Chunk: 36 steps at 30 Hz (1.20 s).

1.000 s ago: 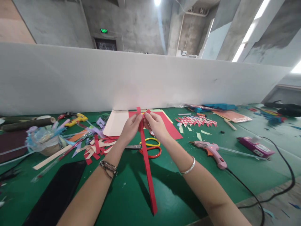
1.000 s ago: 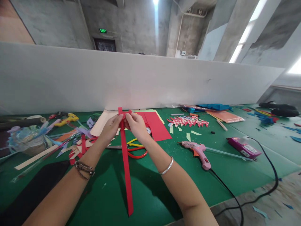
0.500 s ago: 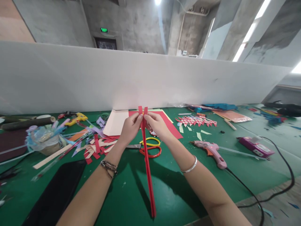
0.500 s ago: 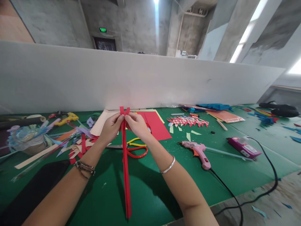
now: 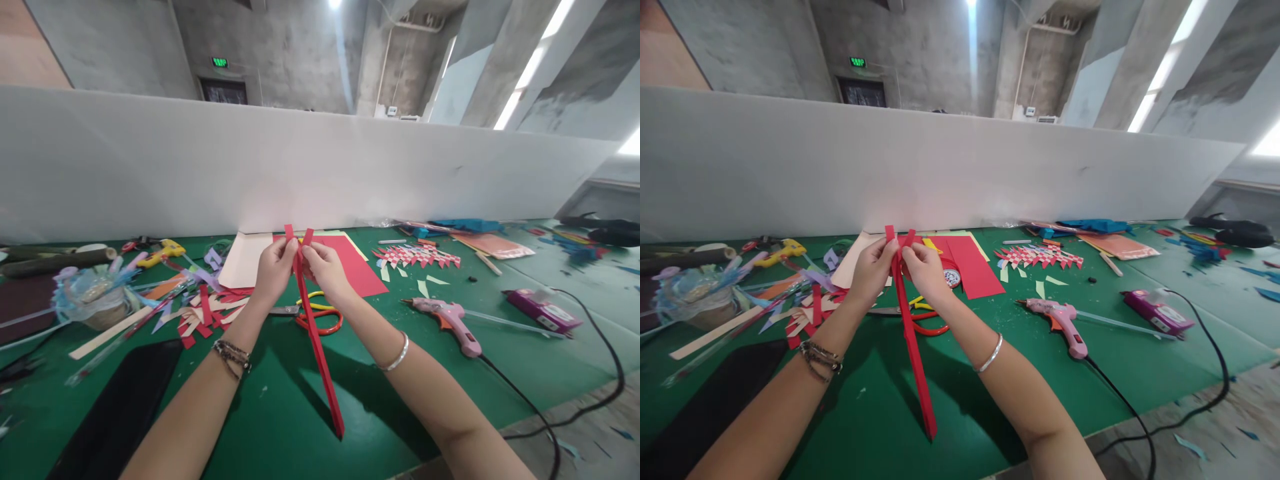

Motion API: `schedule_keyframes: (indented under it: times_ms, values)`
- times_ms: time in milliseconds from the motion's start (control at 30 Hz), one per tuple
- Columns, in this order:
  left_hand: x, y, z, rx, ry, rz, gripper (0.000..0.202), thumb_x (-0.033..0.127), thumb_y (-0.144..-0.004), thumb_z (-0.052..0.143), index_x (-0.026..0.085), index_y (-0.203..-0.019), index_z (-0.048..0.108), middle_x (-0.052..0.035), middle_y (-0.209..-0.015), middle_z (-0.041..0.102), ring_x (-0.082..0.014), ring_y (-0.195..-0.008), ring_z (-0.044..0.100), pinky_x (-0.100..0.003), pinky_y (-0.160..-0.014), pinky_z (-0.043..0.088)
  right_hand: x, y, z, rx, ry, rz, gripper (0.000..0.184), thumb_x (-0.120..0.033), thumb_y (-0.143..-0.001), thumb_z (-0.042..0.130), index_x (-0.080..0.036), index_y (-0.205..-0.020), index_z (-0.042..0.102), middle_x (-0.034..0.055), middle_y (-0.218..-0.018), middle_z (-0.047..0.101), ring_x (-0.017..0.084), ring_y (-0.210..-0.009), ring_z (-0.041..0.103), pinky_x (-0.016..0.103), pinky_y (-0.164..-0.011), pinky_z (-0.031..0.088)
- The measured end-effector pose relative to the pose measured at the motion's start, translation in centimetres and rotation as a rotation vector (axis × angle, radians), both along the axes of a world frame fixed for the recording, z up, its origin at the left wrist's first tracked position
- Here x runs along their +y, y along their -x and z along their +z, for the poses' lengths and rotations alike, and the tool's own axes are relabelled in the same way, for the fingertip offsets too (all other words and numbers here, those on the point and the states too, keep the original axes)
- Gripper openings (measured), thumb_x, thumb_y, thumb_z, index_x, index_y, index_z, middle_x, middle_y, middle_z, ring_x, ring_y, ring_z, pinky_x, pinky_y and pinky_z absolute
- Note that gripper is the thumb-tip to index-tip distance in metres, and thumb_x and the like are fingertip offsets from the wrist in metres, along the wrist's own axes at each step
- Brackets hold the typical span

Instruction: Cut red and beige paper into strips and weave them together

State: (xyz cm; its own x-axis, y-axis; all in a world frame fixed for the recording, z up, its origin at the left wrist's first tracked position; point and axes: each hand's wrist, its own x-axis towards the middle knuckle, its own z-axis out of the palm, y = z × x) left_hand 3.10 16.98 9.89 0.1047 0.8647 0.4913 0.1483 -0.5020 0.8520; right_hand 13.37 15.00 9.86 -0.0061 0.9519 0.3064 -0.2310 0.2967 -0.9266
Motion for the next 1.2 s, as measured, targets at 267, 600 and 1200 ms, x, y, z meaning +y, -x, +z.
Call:
schedule_keyframes:
  times_ms: [267, 600, 1200]
  values:
    - [0.0, -0.2, -0.2, 0.159, -0.048, -0.008, 0.032, 0.042, -0.082, 0.042, 0.018, -0.060, 0.045, 0.0019, -0.056, 0.046, -0.0122, -0.056, 0.042, -0.022, -0.052, 0.033, 0.0, -0.1, 0.3, 0.065, 0.019, -0.063, 0.028, -0.032, -0.076, 0.048, -0.019, -0.056, 0.033, -0.0096, -0.042, 0.026, 0.003, -0.034, 0.028, 0.017, -0.035, 0.020]
    - [0.1, 0.0, -0.2, 0.186, -0.080, 0.054, 0.031, 0.039, -0.083, 0.040, 0.018, -0.060, 0.045, 0.0032, -0.054, 0.041, -0.0116, -0.053, 0.040, -0.022, -0.051, 0.031, 0.0, -0.5, 0.5, -0.037, 0.064, 0.047, 0.027, -0.035, -0.077, 0.048, -0.018, -0.057, 0.039, -0.0088, -0.041, 0.033, 0.004, -0.033, 0.032, 0.017, -0.034, 0.020]
    - [0.5, -0.1, -0.7, 0.187, -0.055, 0.016, 0.032, 0.040, -0.083, 0.041, 0.017, -0.060, 0.045, 0.0016, -0.057, 0.047, -0.0127, -0.057, 0.046, -0.023, -0.055, 0.036, 0.2, -0.1, 0.2, 0.061, 0.089, -0.051, 0.030, -0.033, -0.077, 0.046, -0.019, -0.054, 0.034, -0.0091, -0.041, 0.028, 0.003, -0.034, 0.029, 0.018, -0.036, 0.020]
